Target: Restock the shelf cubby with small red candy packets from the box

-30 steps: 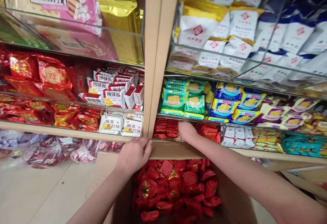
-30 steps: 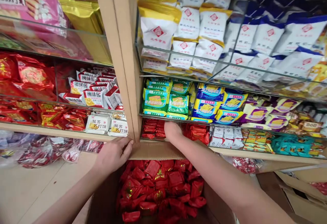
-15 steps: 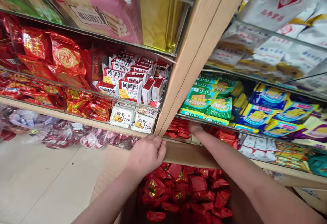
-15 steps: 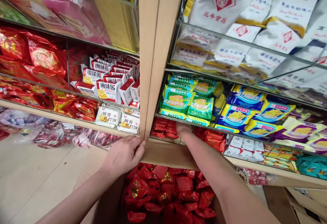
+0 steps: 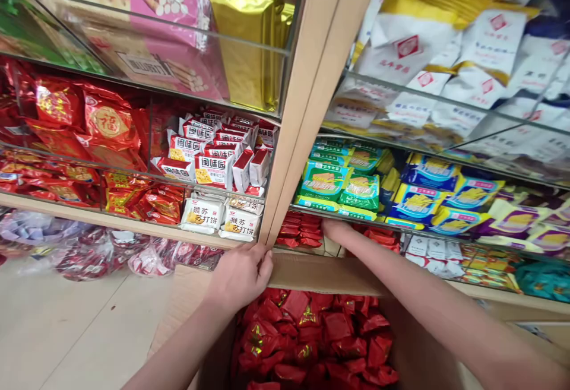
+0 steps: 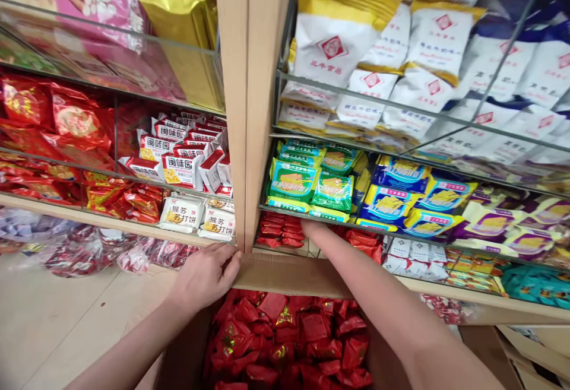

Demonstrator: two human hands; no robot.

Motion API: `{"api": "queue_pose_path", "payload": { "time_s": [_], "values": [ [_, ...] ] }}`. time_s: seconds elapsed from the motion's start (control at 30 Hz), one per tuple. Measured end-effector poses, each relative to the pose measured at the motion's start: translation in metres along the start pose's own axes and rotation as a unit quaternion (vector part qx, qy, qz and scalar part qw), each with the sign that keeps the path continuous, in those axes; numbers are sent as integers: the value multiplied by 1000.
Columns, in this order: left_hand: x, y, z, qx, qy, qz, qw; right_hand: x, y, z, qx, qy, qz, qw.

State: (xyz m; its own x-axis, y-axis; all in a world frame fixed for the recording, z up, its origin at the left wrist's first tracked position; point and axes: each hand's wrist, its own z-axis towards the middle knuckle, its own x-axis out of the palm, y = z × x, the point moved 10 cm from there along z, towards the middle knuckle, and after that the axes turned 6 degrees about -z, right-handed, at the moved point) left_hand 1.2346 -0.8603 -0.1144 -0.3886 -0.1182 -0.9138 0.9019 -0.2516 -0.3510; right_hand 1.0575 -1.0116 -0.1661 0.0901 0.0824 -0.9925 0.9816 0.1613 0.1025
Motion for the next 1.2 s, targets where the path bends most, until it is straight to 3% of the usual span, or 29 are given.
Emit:
{"api": "queue_pose_path", "payload": {
  "time_s": [0.13,0.27,0.33,0.4,0.53,0.6,0.67,0.9,1.07,1.2],
  "values": [
    [2,3,1,1,7,4,1000,-24,7,-68,-60,46,-21,997],
    [3,3,2,-1,15,17,1000,-64,25,-168,-141,-23,-6,990],
    [3,1,3,-2,16,26,1000,-50,31,-207,-166,3,32,986],
    [3,-1,3,-4,18,35,999,-10,28,-227,-160,58,68,983],
    [3,-5,3,-3,22,51,998,76,-3,-219,-74,81,29,994],
    [2,-6,2,-3,22,59,998,105,-17,-209,-36,76,-11,996],
    [2,-6,2,-8,19,65,998,120,-24,-202,-22,70,-42,996],
    [-2,-7,2,-14,2,70,997,128,-31,-202,-4,65,-53,996],
    [-5,-9,2,0,-20,55,998,127,-26,-206,-41,71,-20,996],
    [-12,-9,0,30,-51,14,998,106,-21,-212,-57,66,10,996]
  ]
}}
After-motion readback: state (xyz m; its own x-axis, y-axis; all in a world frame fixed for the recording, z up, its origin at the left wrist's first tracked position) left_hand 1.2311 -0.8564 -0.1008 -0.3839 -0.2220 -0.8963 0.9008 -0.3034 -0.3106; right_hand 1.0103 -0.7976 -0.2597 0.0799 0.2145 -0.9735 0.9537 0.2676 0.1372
